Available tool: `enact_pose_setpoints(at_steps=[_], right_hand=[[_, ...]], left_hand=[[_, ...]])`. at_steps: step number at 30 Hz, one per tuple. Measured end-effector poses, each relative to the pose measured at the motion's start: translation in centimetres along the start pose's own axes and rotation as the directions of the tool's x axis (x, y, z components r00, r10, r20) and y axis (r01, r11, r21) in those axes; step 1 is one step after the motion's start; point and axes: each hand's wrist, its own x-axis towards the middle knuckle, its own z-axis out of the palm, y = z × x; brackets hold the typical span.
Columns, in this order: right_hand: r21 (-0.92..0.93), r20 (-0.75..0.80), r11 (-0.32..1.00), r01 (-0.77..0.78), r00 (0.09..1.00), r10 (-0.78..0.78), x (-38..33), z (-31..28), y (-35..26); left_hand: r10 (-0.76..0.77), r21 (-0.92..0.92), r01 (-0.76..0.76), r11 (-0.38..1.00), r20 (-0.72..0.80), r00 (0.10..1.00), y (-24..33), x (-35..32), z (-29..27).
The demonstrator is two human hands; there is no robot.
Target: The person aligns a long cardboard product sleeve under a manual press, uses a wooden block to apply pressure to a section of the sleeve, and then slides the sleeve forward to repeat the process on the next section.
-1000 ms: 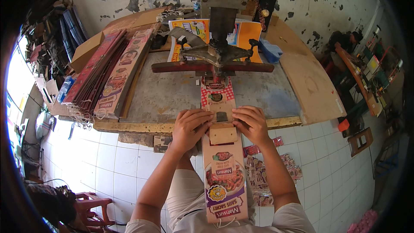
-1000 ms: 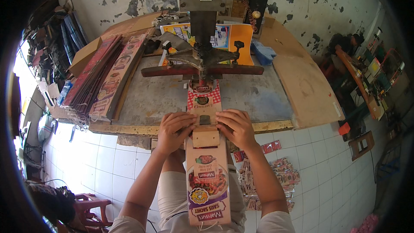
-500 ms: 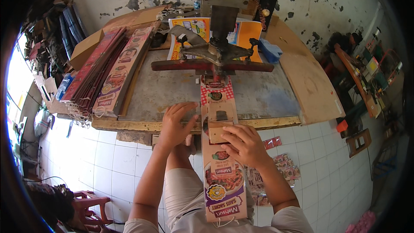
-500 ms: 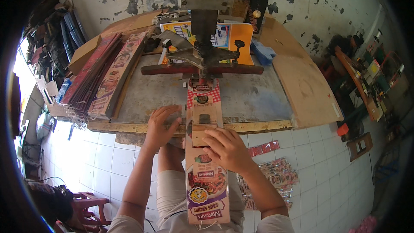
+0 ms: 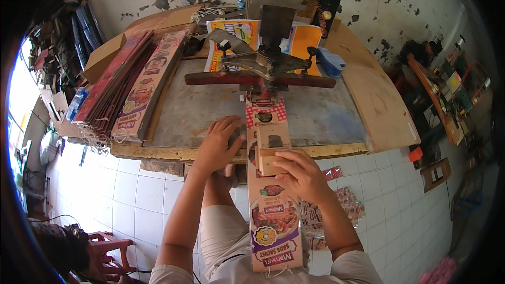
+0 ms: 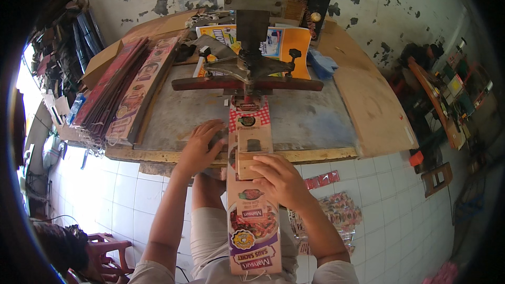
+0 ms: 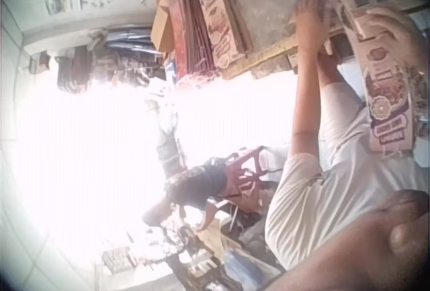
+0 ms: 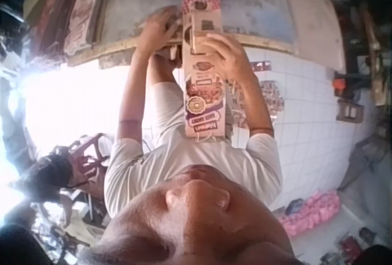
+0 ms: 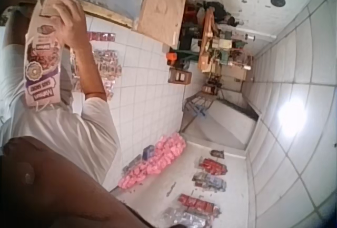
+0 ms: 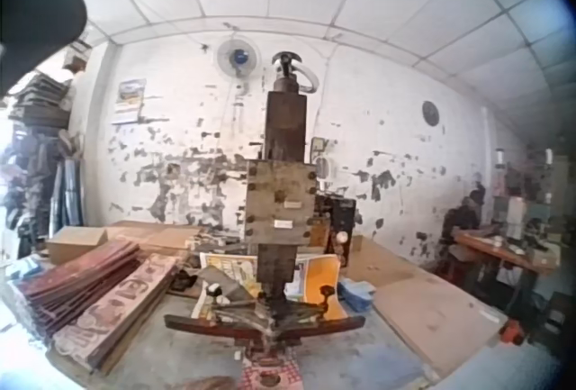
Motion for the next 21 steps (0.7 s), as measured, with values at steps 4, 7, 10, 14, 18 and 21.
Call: enact_pose_setpoints(at_steps=[4,7,10,14,18,21], right_hand=[[0.091,-0.107,0.996,-0.008,0.994,0.018,-0.1,-1.5,0.2],[0.07,-0.108,0.998,-0.001,0.994,0.009,-0.1,-1.8,0.4],[0.08,-0.1,0.997,0.007,0.995,0.001,0.2,-1.6,0.4],[0.107,-0.076,0.994,-0.013,0.997,0.021,0.8,-1.2,1.1],[0.138,-0.043,0.99,-0.033,0.998,0.039,2.4,-0.5,2.6],[0.113,0.006,0.991,-0.073,0.997,0.072,4.0,0.4,4.3]], left_hand=[[0.057,0.073,-0.061,0.996,0.053,0.997,0.4,0.4,0.1],[0.082,0.115,-0.09,0.989,0.071,0.994,0.1,0.3,0.5],[0.094,0.123,-0.1,0.987,0.05,0.994,0.2,0.3,0.6],[0.095,0.14,-0.099,0.985,0.037,0.995,0.1,0.5,1.0],[0.095,0.158,-0.1,0.982,0.043,0.995,0.0,0.5,0.9],[0.093,0.14,-0.098,0.985,0.043,0.995,0.3,0.6,0.8]])
